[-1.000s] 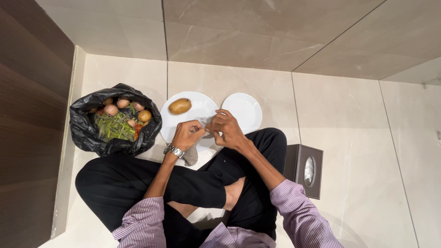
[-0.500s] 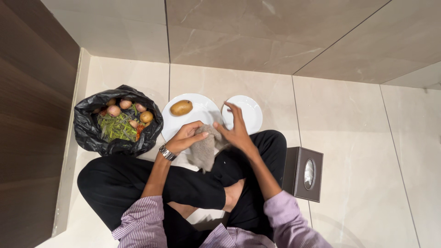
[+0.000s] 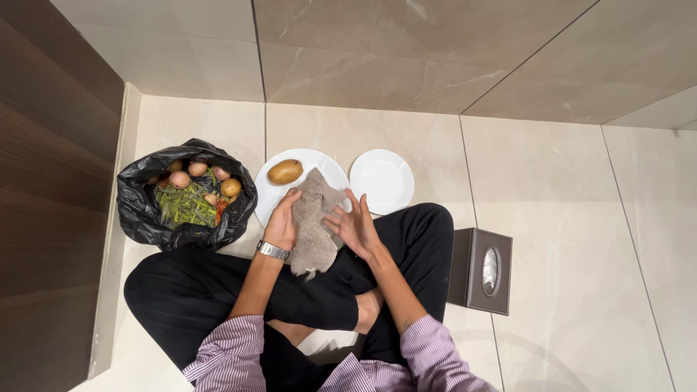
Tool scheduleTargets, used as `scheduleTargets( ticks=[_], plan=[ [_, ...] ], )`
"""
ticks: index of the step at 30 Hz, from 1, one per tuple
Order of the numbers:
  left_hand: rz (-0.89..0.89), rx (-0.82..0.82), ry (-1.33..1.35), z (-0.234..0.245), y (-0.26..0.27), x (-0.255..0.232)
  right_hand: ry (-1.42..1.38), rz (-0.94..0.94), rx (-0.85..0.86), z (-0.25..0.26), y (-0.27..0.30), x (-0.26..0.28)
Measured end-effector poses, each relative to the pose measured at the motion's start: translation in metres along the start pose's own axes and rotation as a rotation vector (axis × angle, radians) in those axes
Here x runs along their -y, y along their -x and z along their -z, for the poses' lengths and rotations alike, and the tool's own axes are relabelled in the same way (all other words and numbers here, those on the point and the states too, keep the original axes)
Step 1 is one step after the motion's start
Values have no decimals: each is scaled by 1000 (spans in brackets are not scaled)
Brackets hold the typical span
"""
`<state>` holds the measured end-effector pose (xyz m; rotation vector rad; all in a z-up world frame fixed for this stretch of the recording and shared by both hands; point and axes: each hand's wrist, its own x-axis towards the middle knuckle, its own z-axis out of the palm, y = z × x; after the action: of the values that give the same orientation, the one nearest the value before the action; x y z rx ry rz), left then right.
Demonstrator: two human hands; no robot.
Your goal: The person sits on the floor and wipes potatoes with a cloth, placing them on a white plate. They occasionally use a tissue to wipe their hands before continuing to wipe more potatoes from a black bag.
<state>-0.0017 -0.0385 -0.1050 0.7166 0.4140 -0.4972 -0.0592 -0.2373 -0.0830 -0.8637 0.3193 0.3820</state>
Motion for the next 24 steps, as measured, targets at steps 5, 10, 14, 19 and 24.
scheduleTargets(
  ticks=[5,10,14,19,24],
  plan=[
    [-150,176,54,0,3,-9,-200,37,282,-15,-13,-8],
    [-222,182,-177,19,2,-29,191,239,-61,-31,1,20],
    [-342,306,-647,8,11,-59,771,333,-73,-49,8,64],
    [-718,290,-1040,-31,33,-74,1053,568,52,-77,9,107],
    [-678,229,-1307,-33,48,-74,1351,764,1,-73,17,120]
  ],
)
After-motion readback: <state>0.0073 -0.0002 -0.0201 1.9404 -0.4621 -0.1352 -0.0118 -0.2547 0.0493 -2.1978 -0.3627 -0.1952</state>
